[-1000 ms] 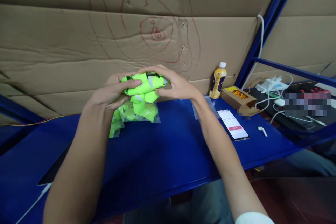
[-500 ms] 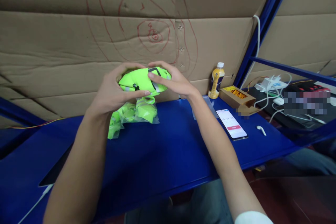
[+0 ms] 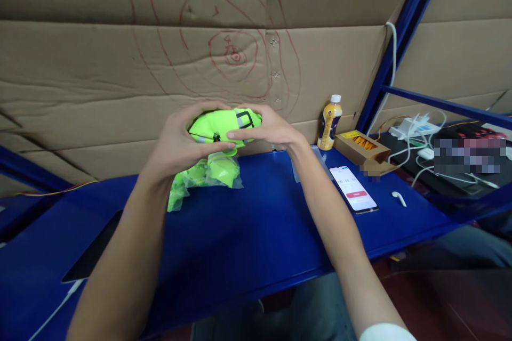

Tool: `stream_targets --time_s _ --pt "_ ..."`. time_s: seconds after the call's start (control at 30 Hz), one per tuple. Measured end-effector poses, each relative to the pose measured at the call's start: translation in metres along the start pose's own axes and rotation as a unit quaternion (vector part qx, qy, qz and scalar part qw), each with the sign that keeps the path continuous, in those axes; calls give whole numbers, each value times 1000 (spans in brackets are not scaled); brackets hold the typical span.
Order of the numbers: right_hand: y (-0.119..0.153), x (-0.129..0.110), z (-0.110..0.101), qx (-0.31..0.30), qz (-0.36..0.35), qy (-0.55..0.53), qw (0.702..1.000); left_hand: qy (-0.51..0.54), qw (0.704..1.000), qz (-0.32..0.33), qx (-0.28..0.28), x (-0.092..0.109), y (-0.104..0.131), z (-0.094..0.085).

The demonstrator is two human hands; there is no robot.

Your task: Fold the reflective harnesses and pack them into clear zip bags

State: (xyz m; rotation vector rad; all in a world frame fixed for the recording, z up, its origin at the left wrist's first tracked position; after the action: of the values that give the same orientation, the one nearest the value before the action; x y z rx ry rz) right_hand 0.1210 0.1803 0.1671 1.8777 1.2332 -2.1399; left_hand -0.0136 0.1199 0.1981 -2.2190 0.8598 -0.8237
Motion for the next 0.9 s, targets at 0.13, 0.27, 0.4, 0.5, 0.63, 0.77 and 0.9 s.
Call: stream_targets --time_s 0.13,0.27,0.4,0.5,0.63,0.77,0.9 --pt "-2 11 -5 13 28 -71 997 -21 999 31 20 3 -2 3" --pt "-2 4 -8 27 3 -77 997 -23 999 14 42 -5 -4 2" --pt "1 -9 -8 39 -39 -17 998 70 994 -78 12 -30 0 10" --pt "3 -16 -7 32 -59 39 997 221 960 -162 -65 -44 7 32" --pt "3 -26 0 5 -115 142 983 336 896 -256 -141 -50 14 56" --pt "3 -31 16 -37 -175 232 956 370 869 -314 -91 -61 13 56" --pt "6 -35 31 -46 -207 303 929 386 857 -341 2 -74 13 49"
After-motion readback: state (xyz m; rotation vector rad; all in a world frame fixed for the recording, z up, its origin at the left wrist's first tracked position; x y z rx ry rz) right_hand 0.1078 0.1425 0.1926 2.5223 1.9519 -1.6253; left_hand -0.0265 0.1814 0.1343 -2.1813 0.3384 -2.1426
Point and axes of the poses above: each hand's wrist, its own y-axis away from the middle knuckle, its own z-axis out of the palm, x = y × z, the point moved 10 cm from there along -y, towards the middle knuckle, and after that the axes turned 13 degrees about -y, right-handed, at the moved point
